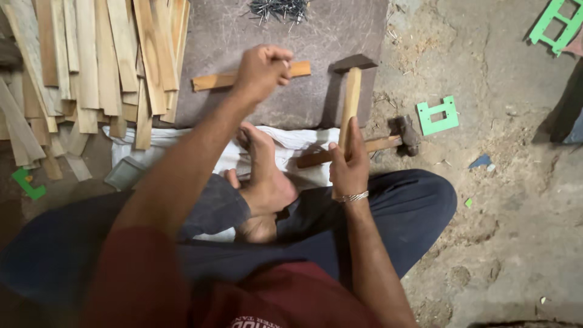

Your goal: The person sits on the floor and repeatedly hammers nails into small wooden planks using a hammer. They pick up nails from a pile, place them on the wood, and strike them until flush. Finished pieces are set aside.

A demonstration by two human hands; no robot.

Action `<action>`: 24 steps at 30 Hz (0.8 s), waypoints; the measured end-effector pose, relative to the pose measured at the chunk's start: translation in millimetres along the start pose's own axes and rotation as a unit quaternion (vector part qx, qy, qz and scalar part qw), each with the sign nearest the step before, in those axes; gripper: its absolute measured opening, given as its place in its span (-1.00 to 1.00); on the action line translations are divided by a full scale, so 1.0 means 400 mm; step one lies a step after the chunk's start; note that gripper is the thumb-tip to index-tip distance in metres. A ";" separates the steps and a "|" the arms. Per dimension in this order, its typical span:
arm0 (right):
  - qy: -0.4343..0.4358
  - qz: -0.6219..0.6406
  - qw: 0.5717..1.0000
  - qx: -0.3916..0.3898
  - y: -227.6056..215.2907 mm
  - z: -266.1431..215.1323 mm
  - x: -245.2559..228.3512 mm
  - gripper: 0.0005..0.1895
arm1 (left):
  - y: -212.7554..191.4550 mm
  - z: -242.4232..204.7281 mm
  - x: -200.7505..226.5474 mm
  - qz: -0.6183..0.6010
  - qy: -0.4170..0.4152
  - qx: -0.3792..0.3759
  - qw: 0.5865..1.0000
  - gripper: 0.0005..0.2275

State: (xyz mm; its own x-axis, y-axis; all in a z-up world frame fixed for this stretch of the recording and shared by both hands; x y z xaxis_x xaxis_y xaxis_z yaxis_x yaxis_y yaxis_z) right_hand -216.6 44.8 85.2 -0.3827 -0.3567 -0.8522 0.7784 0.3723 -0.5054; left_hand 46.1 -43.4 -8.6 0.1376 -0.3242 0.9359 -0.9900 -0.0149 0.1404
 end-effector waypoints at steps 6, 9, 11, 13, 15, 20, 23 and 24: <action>0.281 0.306 0.910 -0.004 0.018 -0.042 0.070 -0.21 | 0.058 -0.027 -0.014 0.158 0.033 -0.040 0.986 -0.83; 0.305 0.303 0.903 -0.006 0.015 -0.038 0.065 -0.21 | 0.080 -0.042 0.069 0.362 0.220 -0.004 0.906 -0.88; 0.316 0.307 0.898 -0.005 0.012 -0.036 0.064 -0.21 | 0.077 -0.030 0.071 0.317 0.209 0.007 0.925 -0.89; 0.314 0.311 0.897 -0.005 0.012 -0.033 0.062 -0.20 | 0.079 -0.017 0.069 0.304 0.213 0.012 0.928 -0.89; 0.300 0.312 0.901 -0.009 0.007 -0.031 0.059 -0.21 | 0.091 -0.008 0.060 0.322 0.233 0.017 0.917 -0.88; 0.319 0.315 0.894 -0.015 0.009 -0.035 0.062 -0.20 | 0.084 -0.005 0.043 0.314 0.270 0.078 0.907 -0.92; 0.317 0.322 0.892 -0.015 0.008 -0.027 0.062 -0.19 | 0.086 -0.001 0.044 0.302 0.267 0.083 0.911 -0.93; 0.316 0.324 0.891 -0.014 0.010 -0.026 0.061 -0.19 | 0.086 -0.003 0.044 0.294 0.264 0.082 0.915 -0.93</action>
State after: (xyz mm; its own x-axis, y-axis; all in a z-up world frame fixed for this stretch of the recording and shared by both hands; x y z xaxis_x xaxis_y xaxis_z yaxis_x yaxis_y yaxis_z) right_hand -227.9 46.4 61.0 -0.0678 0.4925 -0.8677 0.9283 0.3497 0.1259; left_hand 14.7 -48.6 13.1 -0.4662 0.1795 0.8663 -0.8837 -0.1403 -0.4465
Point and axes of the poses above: each hand's wrist, its own z-axis towards the middle knuckle, its own y-axis out of the palm, x = y × z, the point moved 6 cm from there along z, towards the middle knuckle, and after that the axes turned 15 degrees about -x, right-handed, at the moved point
